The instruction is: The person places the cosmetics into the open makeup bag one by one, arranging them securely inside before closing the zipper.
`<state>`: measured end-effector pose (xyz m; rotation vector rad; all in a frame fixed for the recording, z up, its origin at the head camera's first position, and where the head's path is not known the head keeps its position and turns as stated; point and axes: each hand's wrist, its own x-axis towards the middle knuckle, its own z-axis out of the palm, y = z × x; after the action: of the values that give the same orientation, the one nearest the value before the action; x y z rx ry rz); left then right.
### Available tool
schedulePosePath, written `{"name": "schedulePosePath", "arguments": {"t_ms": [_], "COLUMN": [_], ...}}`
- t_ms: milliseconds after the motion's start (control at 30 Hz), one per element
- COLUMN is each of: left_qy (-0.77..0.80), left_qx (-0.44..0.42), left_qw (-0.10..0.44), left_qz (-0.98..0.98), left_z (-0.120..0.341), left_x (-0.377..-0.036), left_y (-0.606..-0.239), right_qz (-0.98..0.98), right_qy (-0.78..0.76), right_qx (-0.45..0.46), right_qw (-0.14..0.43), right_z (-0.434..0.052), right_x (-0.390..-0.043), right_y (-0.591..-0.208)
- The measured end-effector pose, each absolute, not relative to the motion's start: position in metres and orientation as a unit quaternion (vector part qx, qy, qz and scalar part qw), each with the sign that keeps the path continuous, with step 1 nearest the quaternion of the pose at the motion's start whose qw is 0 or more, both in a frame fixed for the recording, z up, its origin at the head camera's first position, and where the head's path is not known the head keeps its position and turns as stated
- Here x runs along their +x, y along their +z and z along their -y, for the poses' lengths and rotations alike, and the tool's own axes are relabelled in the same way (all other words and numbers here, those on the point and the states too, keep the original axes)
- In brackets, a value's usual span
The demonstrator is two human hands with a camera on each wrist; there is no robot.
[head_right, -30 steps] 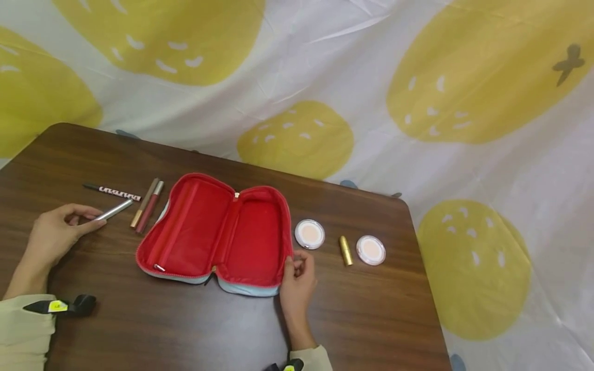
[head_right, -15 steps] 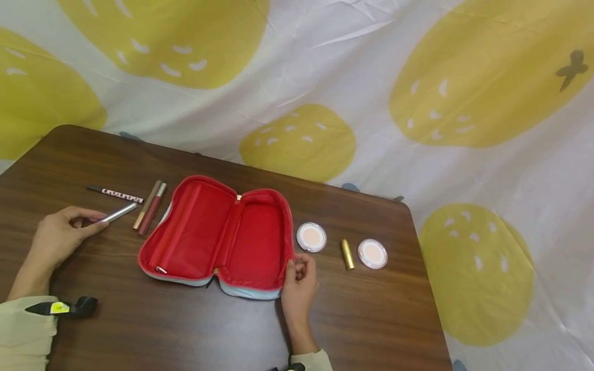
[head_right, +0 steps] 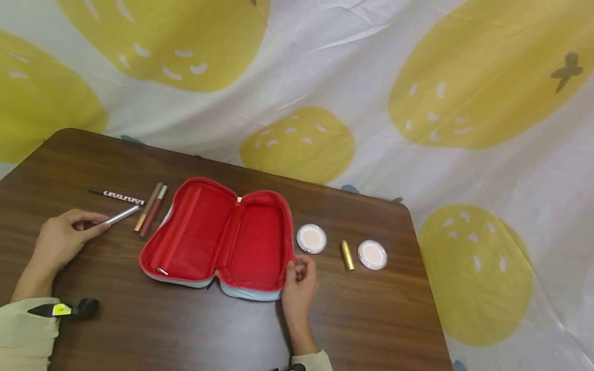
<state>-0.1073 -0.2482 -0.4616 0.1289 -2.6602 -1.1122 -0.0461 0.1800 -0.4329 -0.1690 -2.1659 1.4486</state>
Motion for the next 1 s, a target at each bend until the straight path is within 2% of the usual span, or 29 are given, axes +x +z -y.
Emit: {"name": "schedulePosePath", "arguments": {"t_ms": [533,1000], "left_qy": [-0.419,-0.483], "left_qx": [0.071,0.142], "left_qw": [0.134,0.134], "left_qz": [0.895,0.854], "left_z": [0.250,0.263], "left_x": [-0.115,-0.112], "left_y": [-0.460,-0.456], "right_qz": [0.810,0.806], "right_qy": [0.514,0.526], "right_qx": [-0.070,-0.069], "right_qw": [0.273,0.264], "right_z": [-0.175,-0.165], "right_x": [-0.053,-0.056], "right_y": [-0.433,-0.433]}}
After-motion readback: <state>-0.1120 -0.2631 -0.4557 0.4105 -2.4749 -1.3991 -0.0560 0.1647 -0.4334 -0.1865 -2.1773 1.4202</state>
